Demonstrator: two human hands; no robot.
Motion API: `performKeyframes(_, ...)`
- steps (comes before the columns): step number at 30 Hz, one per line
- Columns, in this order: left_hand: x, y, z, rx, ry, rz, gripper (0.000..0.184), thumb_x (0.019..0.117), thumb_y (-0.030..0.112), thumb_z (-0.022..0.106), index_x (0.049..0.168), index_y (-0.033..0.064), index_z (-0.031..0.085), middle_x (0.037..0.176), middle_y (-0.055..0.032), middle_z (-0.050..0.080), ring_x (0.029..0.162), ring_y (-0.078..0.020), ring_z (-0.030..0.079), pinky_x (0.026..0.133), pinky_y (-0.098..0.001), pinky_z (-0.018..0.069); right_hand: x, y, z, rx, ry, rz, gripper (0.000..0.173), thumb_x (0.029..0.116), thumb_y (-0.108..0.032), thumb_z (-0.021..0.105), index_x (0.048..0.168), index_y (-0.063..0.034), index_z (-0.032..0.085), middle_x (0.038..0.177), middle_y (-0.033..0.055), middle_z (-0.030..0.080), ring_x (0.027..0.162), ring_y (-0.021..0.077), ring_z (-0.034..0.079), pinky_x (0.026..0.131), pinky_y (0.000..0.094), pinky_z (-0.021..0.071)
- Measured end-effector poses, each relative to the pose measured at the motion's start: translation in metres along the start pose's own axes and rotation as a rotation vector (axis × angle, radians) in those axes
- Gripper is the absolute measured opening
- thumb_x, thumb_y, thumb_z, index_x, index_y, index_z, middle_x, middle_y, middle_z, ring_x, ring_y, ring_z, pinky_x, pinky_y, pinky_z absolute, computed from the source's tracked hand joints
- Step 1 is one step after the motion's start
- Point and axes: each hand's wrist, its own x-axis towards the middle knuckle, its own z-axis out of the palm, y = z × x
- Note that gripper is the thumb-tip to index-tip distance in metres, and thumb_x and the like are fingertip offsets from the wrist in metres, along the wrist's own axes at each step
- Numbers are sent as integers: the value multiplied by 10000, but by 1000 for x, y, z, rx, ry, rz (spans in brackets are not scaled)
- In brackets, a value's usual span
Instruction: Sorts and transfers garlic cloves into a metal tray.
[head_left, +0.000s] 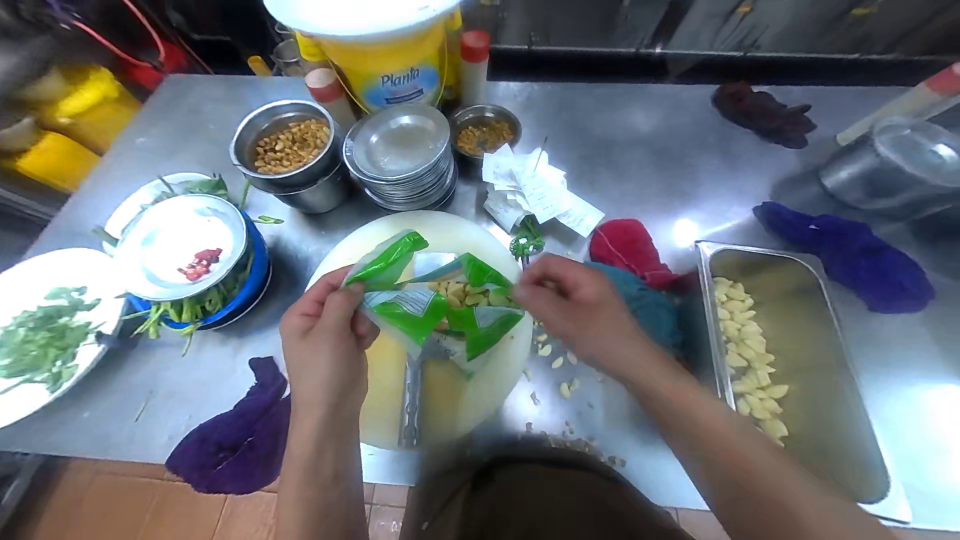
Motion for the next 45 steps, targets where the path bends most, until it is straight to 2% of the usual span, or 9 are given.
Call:
performKeyframes(4, 2, 4, 4, 48, -53, 40, 239, 1007, 55, 472, 1015, 96, 707, 642, 62, 587, 462, 7, 465, 436, -138, 418, 51, -26, 27, -525, -301, -401, 155, 961, -99, 640, 1082, -46, 722, 1057, 119, 668, 984, 254, 652, 851, 419, 562)
performKeyframes(7, 6, 4, 5, 61, -45, 60, 232, 1008, 44, 476, 1027, 85, 704, 658, 67, 598, 475, -1, 484, 448, -147, 436, 54, -22, 7, -427, -336, -556, 225, 952, -33, 644, 1155, -48, 740, 1232, 111, 686, 1146, 193, 655, 986, 353, 553)
performKeyframes(12, 7, 3, -1, 52, 15, 50, 244, 1021, 40, 475, 1056, 73, 715, 681, 48, 619, 463, -3, 480, 430, -138, 429, 10, 80, -85, -426, 215, -141, 186, 1006, -120, 598, 1120, 3, 678, 998, 102, 716, 789, 171, 702, 700, 385, 621)
performKeyframes(15, 6, 1, 0, 42, 26, 51, 261, 1020, 38, 459, 1038, 94, 714, 687, 67, 629, 462, 17, 473, 426, -125, 421, -3, 129, -98, -639, -93, 331, 397, 990, -188, 678, 1335, -2, 618, 1066, 215, 713, 932, 379, 705, 845, 619, 567)
performKeyframes(22, 2, 1, -5, 86, -3, 72, 260, 1011, 52, 477, 1020, 124, 726, 723, 69, 655, 471, 22, 492, 432, -119, 439, 4, 138, -29, -821, -238, 525, 594, 917, -327, 773, 1464, -236, 562, 1329, 263, 550, 987, 417, 667, 820, 597, 568)
performKeyframes(31, -1, -4, -4, 22, 65, 31, 262, 1023, 56, 459, 1031, 91, 719, 700, 49, 636, 464, 11, 490, 439, -125, 450, 14, 142, 4, -936, -263, 422, 298, 945, -189, 717, 1229, -100, 719, 1093, 213, 675, 994, 395, 676, 826, 569, 565)
performKeyframes(39, 3, -4, -11, 7, 43, 4, 251, 1015, 55, 481, 1036, 88, 729, 731, 19, 658, 476, 1, 496, 440, -128, 437, -33, 160, -44, 534, 291, 586, 164, 941, 49, 545, 987, -81, 633, 795, 47, 684, 643, 104, 661, 588, 240, 581)
performKeyframes(42, 4, -4, -9, -3, 30, -1, 250, 1012, 67, 486, 1036, 96, 734, 717, 24, 652, 464, 6, 483, 429, -124, 426, -45, 149, -46, 1197, 186, 432, 166, 841, -19, 652, 896, -162, 718, 795, 16, 678, 642, 53, 662, 555, 165, 562)
performKeyframes(45, 3, -5, -2, -34, 29, 9, 258, 1018, 62, 477, 1041, 90, 732, 716, 29, 653, 465, 14, 485, 428, -114, 426, -36, 104, -37, 1173, -36, 277, 125, 872, -221, 700, 975, -194, 764, 907, 20, 696, 668, 43, 634, 536, 155, 506)
